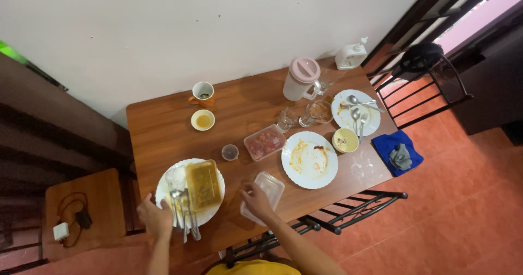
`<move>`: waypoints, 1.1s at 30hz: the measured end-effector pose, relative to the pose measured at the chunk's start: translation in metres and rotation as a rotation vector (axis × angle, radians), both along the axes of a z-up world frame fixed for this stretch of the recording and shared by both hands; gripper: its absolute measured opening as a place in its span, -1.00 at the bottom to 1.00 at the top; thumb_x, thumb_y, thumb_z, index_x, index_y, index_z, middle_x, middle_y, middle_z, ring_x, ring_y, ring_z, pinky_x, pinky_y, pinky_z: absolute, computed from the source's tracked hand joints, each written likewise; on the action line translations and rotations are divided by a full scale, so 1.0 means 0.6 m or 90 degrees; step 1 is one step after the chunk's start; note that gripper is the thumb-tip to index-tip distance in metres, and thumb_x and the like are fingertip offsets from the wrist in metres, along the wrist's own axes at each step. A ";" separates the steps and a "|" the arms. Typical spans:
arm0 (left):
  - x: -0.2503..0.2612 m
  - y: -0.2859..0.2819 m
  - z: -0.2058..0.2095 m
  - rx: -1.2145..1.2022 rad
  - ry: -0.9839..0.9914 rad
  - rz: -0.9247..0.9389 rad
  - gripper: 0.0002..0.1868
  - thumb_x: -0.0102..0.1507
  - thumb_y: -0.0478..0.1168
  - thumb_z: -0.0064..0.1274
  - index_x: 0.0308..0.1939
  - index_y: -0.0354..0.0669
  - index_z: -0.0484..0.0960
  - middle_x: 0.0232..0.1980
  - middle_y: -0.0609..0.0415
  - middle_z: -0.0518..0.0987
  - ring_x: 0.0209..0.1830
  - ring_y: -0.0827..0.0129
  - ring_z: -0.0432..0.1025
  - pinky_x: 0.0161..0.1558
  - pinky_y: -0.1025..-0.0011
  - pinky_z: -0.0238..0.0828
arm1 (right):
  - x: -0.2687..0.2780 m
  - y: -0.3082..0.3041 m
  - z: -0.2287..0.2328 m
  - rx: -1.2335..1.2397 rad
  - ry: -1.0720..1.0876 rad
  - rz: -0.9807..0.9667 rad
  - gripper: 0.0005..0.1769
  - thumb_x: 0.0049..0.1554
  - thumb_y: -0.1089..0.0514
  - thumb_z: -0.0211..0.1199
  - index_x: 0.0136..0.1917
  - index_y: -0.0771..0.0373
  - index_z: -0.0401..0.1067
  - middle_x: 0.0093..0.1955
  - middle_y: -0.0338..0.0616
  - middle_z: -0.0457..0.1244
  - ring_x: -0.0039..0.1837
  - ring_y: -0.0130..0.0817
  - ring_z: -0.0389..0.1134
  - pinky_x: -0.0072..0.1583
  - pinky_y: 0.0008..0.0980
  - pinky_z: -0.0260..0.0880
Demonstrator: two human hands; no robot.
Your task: Clear the remaining dirty plates, spoons, forks, and leftovers from the dining table and carry them to the kitchen sink area.
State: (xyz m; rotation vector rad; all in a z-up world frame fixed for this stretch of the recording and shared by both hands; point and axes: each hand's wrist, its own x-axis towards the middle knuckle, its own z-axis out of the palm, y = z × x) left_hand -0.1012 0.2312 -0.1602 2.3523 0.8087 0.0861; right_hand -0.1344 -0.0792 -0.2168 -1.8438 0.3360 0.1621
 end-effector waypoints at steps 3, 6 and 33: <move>-0.006 0.073 -0.101 -0.123 0.078 0.009 -0.39 0.35 -0.22 0.03 0.48 -0.18 0.27 0.39 -0.15 0.35 0.31 -0.03 0.29 0.21 0.03 0.29 | 0.057 0.069 -0.004 0.119 -0.002 0.107 -0.55 0.24 -0.05 0.17 0.17 0.38 0.47 0.09 0.13 0.40 0.12 -0.12 0.39 0.16 -0.21 0.40; -0.006 0.083 -0.123 -0.002 0.155 -0.147 -0.57 0.31 -0.25 0.14 0.28 -0.07 0.54 0.31 -0.16 0.44 0.29 0.02 0.35 0.26 0.17 0.34 | 0.096 0.116 -0.148 0.093 0.048 0.182 -0.52 0.24 -0.01 0.07 0.24 0.39 0.44 0.12 0.14 0.41 0.13 -0.14 0.43 0.14 -0.22 0.40; 0.061 0.119 -0.159 -0.065 0.160 0.005 -0.68 0.15 -0.29 0.30 -0.03 -0.26 0.68 -0.07 -0.21 0.71 -0.06 -0.04 0.59 -0.01 0.12 0.50 | 0.132 0.139 -0.087 0.252 0.354 -0.023 -0.41 0.15 -0.23 0.21 -0.05 0.41 0.60 -0.31 -0.08 0.36 -0.42 -0.38 0.27 -0.39 -0.37 0.19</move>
